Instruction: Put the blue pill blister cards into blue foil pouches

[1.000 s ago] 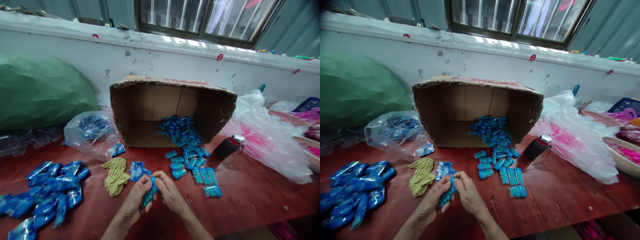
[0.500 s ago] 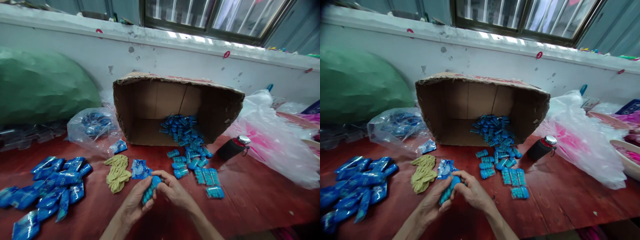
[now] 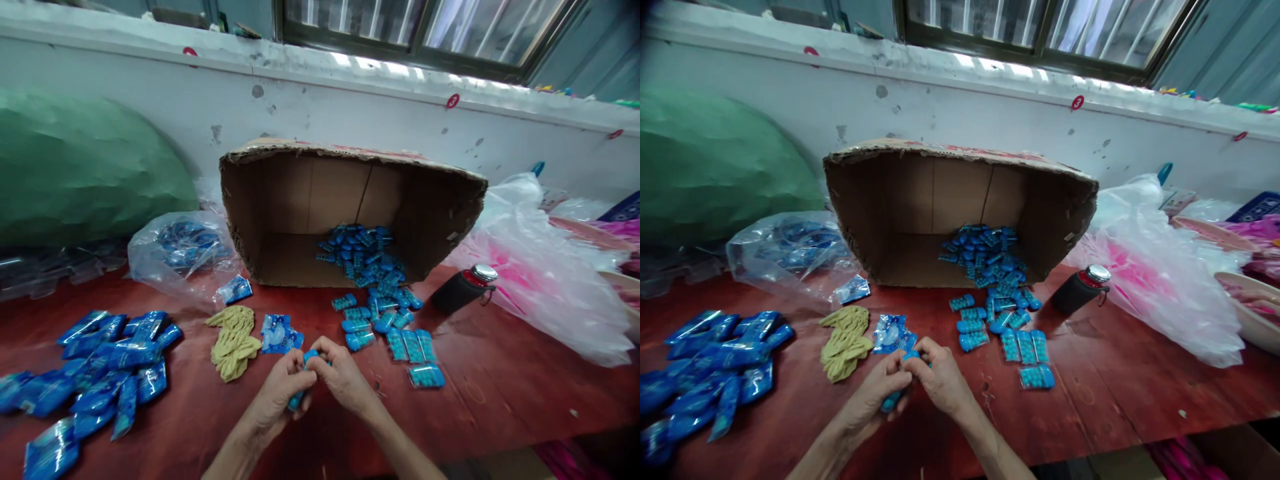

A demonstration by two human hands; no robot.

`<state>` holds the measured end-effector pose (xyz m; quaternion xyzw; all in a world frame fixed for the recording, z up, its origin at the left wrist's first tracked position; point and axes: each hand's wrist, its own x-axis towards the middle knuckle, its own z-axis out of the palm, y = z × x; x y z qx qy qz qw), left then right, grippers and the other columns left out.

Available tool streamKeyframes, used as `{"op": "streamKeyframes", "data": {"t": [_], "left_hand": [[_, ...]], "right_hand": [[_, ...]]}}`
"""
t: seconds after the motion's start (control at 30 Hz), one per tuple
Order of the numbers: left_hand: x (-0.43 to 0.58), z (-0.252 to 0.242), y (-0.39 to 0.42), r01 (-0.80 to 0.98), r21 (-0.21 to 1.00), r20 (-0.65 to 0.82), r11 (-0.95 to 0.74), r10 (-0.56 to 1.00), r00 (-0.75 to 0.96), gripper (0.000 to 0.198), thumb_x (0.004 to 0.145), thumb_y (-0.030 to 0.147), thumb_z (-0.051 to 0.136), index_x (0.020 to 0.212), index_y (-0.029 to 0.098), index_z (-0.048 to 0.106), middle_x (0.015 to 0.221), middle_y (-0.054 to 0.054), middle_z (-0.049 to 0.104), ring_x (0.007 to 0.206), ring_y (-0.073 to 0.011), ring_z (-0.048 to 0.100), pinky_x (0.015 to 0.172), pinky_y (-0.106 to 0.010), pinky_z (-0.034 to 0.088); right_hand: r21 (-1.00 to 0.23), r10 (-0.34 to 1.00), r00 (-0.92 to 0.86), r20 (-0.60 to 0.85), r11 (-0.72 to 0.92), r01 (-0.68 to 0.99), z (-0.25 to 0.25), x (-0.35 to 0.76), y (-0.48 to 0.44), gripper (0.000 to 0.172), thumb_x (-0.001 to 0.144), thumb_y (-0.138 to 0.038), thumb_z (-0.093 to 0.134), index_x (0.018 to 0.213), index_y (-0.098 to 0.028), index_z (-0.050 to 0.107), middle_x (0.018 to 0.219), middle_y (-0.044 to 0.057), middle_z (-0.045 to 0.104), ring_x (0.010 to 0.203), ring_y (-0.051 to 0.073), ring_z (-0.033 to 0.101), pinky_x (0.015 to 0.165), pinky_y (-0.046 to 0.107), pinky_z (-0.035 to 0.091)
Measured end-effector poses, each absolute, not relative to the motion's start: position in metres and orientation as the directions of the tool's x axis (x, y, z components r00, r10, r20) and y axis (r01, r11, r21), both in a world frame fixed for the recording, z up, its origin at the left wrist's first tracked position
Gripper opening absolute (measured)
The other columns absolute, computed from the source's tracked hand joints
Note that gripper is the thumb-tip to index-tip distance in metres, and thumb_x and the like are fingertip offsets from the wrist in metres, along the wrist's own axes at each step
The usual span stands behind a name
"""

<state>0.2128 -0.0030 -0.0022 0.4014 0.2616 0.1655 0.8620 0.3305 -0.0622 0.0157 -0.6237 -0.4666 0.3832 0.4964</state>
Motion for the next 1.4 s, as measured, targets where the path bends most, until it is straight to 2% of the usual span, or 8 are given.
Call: {"op": "streamKeyframes", "data": {"t": [0.17, 0.27, 0.4, 0.6, 0.8, 0.97, 1.23, 1.4], "left_hand": [[0.210, -0.003, -0.003, -0.096, 0.697, -0.342, 0.710, 0.448, 0.826, 0.024, 0.067, 0.030, 0.062, 0.080, 0.016, 0.048, 0.078, -0.006, 0.063, 0.057, -0.0160, 0.063, 0.039, -0.020, 0.040], [0.209, -0.005, -0.002, -0.120, 0.649, -0.416, 0.752, 0.483, 0.771, 0.020, 0.073, 0.030, 0.056, 0.085, 0.015, 0.049, 0.082, -0.009, 0.064, 0.057, -0.0159, 0.062, 0.038, -0.020, 0.041], [0.209, -0.009, 0.000, -0.179, 0.610, -0.472, 0.772, 0.536, 0.700, 0.019, 0.076, 0.029, 0.053, 0.085, 0.012, 0.053, 0.080, -0.010, 0.066, 0.050, -0.0123, 0.059, 0.035, -0.018, 0.039], [0.216, -0.014, 0.005, -0.241, 0.534, -0.545, 0.810, 0.548, 0.635, 0.021, 0.078, 0.029, 0.051, 0.084, 0.010, 0.055, 0.070, -0.008, 0.065, 0.047, -0.0108, 0.058, 0.034, -0.017, 0.040], [0.213, -0.021, 0.011, -0.289, 0.528, -0.572, 0.799, 0.586, 0.574, 0.018, 0.079, 0.026, 0.050, 0.088, 0.011, 0.053, 0.071, -0.008, 0.065, 0.046, -0.0089, 0.056, 0.035, -0.017, 0.040], [0.189, -0.022, 0.024, -0.324, 0.584, -0.524, 0.744, 0.651, 0.550, 0.018, 0.073, 0.010, 0.055, 0.091, 0.012, 0.056, 0.070, -0.005, 0.065, 0.054, -0.0110, 0.060, 0.043, -0.018, 0.047], [0.154, -0.027, 0.049, -0.414, 0.611, -0.483, 0.675, 0.732, 0.481, 0.014, 0.078, 0.012, 0.048, 0.090, 0.017, 0.054, 0.069, -0.004, 0.066, 0.053, -0.0132, 0.062, 0.041, -0.020, 0.047], [0.145, -0.023, 0.057, -0.455, 0.623, -0.418, 0.637, 0.762, 0.495, 0.015, 0.077, 0.015, 0.051, 0.092, 0.018, 0.053, 0.071, -0.004, 0.066, 0.050, -0.0120, 0.059, 0.038, -0.018, 0.042]], "right_hand": [[-0.985, 0.966, 0.233, -0.114, -0.140, 0.101, 0.011, 0.341, -0.060, 0.016, 0.078, -0.031, 0.049, 0.071, -0.018, 0.047, 0.058, -0.006, 0.047, 0.050, 0.008, 0.045, 0.048, 0.018, 0.035], [-0.947, 0.944, 0.320, -0.073, -0.166, 0.276, 0.004, 0.349, -0.055, 0.018, 0.081, -0.033, 0.044, 0.070, -0.019, 0.046, 0.060, -0.005, 0.052, 0.054, 0.009, 0.050, 0.050, 0.019, 0.036], [-0.573, 0.905, 0.425, -0.024, -0.361, 0.736, -0.013, 0.354, -0.049, 0.023, 0.082, -0.039, 0.044, 0.071, -0.019, 0.049, 0.060, -0.001, 0.059, 0.058, 0.013, 0.056, 0.050, 0.020, 0.034], [-0.362, 0.893, 0.446, -0.057, -0.434, 0.825, -0.037, 0.346, -0.044, 0.016, 0.083, -0.033, 0.048, 0.086, -0.018, 0.052, 0.073, 0.009, 0.067, 0.068, 0.022, 0.064, 0.051, 0.023, 0.033], [-0.344, 0.884, 0.465, -0.049, -0.452, 0.823, -0.038, 0.352, -0.040, 0.019, 0.081, -0.031, 0.052, 0.094, -0.017, 0.047, 0.079, 0.011, 0.068, 0.074, 0.025, 0.065, 0.054, 0.025, 0.034], [-0.423, 0.872, 0.490, -0.008, -0.447, 0.788, -0.032, 0.356, -0.047, 0.011, 0.088, -0.025, 0.038, 0.093, -0.018, 0.045, 0.078, 0.007, 0.066, 0.073, 0.021, 0.063, 0.053, 0.024, 0.032], [-0.547, 0.930, 0.367, 0.000, -0.307, 0.779, -0.022, 0.315, -0.051, 0.017, 0.090, -0.026, 0.030, 0.092, -0.019, 0.045, 0.076, 0.003, 0.064, 0.067, 0.016, 0.062, 0.055, 0.022, 0.036], [-0.338, 0.998, 0.054, -0.017, -0.057, 0.939, -0.028, 0.237, -0.050, 0.019, 0.081, -0.035, 0.051, 0.091, -0.020, 0.047, 0.082, 0.006, 0.062, 0.070, 0.023, 0.062, 0.053, 0.027, 0.043]]}}
